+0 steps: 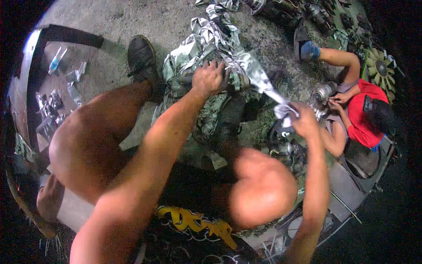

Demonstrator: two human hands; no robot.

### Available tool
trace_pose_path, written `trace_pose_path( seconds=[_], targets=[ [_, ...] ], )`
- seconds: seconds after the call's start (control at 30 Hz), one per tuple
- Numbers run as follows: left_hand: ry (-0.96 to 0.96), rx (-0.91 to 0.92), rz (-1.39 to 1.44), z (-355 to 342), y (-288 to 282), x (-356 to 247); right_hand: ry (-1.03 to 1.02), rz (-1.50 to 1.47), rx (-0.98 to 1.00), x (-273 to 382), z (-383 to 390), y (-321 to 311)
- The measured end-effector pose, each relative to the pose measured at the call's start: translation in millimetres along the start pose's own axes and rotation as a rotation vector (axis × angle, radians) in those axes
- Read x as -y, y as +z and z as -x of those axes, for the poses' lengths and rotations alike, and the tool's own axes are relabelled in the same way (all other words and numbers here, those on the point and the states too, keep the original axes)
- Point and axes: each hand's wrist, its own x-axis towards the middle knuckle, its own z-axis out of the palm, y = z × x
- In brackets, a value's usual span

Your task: The person wipes an automotive starter motor with a cloth and scrubs it with a brush.

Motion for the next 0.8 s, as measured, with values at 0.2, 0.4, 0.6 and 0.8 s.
trace_pose_path(
  seconds=[0.2,0.4,0.6,0.8],
  targets=[
    [0.051,-0.124,-0.123,3,-10,-14,0.316,-0.547,-0.111,-35,-77,107],
    [0.020,-0.073,-0.066,-5,-17,-17,0.141,-0.737,-0.372,-24,-118,175],
    [0.152,-0.122,-0.113,-15,-23,-18,0.037,-0.779,-0.470,-5,-146,163],
    [0.175,-0.139,-0.120,-18,-9,-11,0.009,-0.429,-0.095,11,-171,155]
  ],
)
